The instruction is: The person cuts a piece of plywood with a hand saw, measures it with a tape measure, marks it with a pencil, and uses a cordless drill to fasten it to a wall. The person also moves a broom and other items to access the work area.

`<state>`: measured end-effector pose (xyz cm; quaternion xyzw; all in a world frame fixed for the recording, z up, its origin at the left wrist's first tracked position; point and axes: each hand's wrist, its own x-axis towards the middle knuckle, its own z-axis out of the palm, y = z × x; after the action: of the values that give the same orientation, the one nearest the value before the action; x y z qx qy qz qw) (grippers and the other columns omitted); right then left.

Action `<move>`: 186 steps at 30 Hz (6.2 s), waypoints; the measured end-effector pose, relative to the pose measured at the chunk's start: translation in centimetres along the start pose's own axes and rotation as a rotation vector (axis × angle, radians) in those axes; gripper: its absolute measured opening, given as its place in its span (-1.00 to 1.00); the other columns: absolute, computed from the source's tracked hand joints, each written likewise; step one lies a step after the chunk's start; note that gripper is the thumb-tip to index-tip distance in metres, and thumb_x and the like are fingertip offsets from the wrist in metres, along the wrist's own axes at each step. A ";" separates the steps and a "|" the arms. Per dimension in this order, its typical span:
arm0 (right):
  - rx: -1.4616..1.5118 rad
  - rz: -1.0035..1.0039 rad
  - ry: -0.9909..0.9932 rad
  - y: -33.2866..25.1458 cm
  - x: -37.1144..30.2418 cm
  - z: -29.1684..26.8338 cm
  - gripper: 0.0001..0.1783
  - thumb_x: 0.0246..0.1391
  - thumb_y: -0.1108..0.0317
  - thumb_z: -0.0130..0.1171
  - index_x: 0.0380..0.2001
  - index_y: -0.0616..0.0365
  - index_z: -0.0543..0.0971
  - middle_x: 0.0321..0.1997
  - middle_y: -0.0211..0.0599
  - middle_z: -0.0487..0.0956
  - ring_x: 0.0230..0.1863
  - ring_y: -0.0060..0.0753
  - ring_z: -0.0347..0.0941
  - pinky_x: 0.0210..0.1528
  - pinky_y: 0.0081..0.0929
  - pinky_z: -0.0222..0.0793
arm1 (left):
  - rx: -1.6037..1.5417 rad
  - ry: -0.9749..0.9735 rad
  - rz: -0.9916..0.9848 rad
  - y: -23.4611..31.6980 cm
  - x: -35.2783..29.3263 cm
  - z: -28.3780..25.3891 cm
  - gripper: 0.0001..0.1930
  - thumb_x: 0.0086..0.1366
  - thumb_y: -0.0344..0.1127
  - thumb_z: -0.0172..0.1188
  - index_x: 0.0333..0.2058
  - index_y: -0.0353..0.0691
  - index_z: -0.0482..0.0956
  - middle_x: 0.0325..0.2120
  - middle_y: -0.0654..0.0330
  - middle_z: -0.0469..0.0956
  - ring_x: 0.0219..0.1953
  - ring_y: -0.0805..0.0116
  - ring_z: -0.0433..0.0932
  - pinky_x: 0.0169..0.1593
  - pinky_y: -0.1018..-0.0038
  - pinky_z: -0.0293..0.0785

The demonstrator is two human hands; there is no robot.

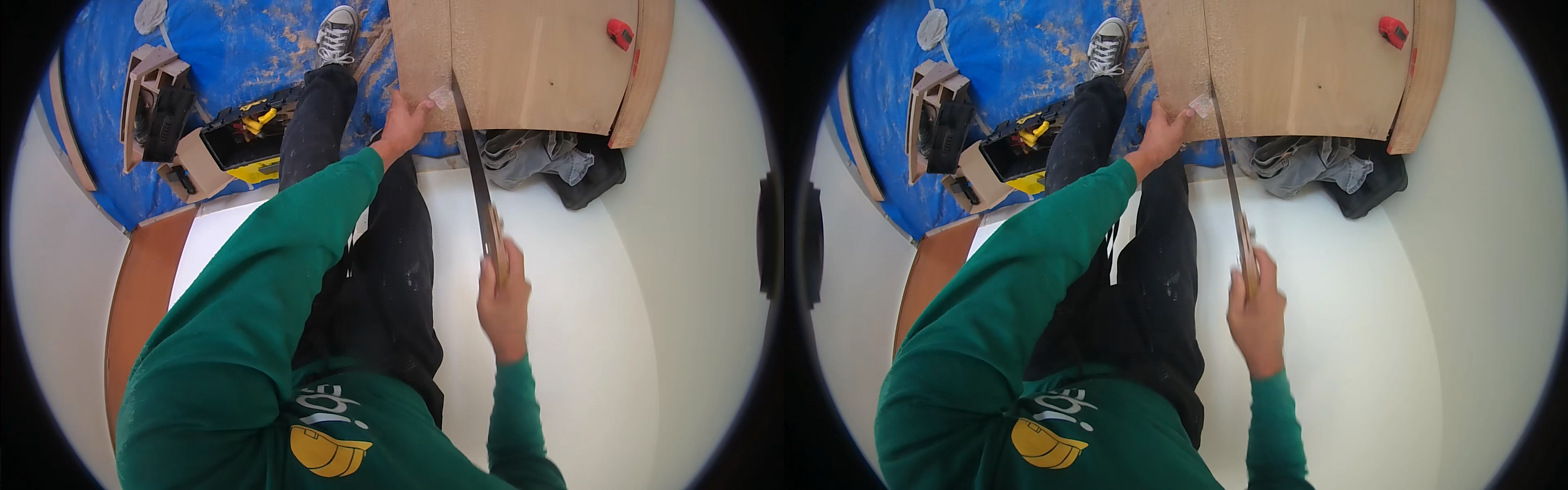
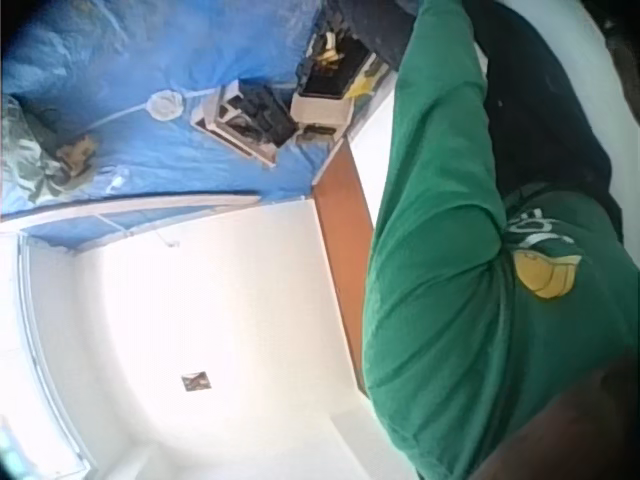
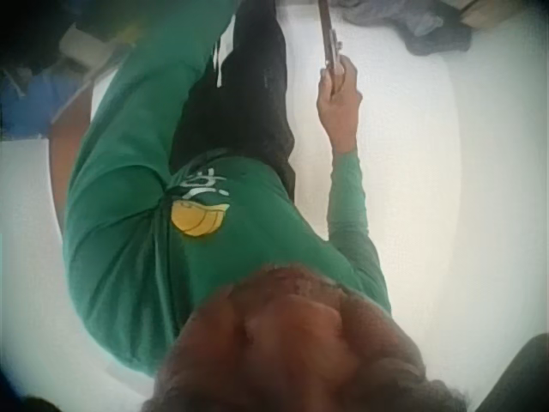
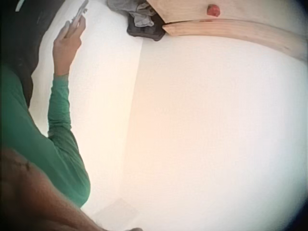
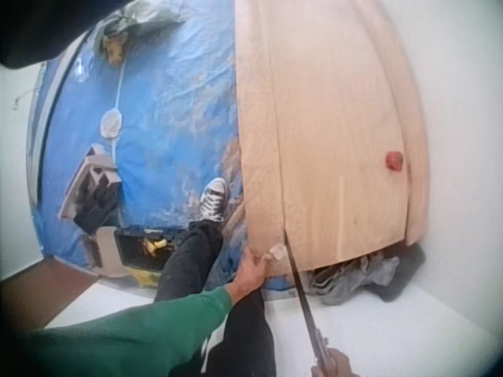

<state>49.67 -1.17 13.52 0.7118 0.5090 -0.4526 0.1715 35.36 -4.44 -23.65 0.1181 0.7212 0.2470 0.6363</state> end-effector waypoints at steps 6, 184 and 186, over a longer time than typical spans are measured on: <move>-0.052 -0.051 0.033 3.8 2.2 1.9 -0.55 0.42 0.41 0.21 0.30 0.21 0.44 -0.10 0.21 0.72 -0.18 0.36 0.72 -0.17 -0.02 0.65 | -0.107 0.037 0.033 -1.4 -2.1 2.0 -0.22 0.47 0.11 0.37 0.29 -0.43 0.24 0.10 -0.18 0.63 0.14 0.04 0.67 0.17 0.18 0.61; 0.059 -0.238 0.147 9.6 24.3 15.0 -0.62 0.41 0.30 0.23 0.17 0.24 0.52 -0.11 0.30 0.69 -0.07 0.43 0.66 -0.05 0.05 0.57 | -0.005 0.102 -0.009 -1.5 2.9 2.1 -0.32 0.48 0.06 0.32 0.16 -0.42 0.22 0.08 -0.43 0.58 0.17 -0.39 0.62 0.25 0.03 0.50; 0.079 -0.315 0.101 9.1 22.0 12.5 -0.60 0.41 0.28 0.25 0.20 0.23 0.51 -0.14 0.28 0.70 -0.09 0.42 0.67 -0.06 0.05 0.58 | 0.009 0.169 0.098 -1.2 3.7 1.5 -0.31 0.49 0.05 0.33 0.19 -0.42 0.21 0.07 -0.40 0.60 0.16 -0.34 0.63 0.25 0.05 0.51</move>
<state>53.38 -1.28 -13.13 0.6511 0.6042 -0.4573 0.0445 36.40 -3.38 -27.53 0.1347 0.7667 0.2837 0.5600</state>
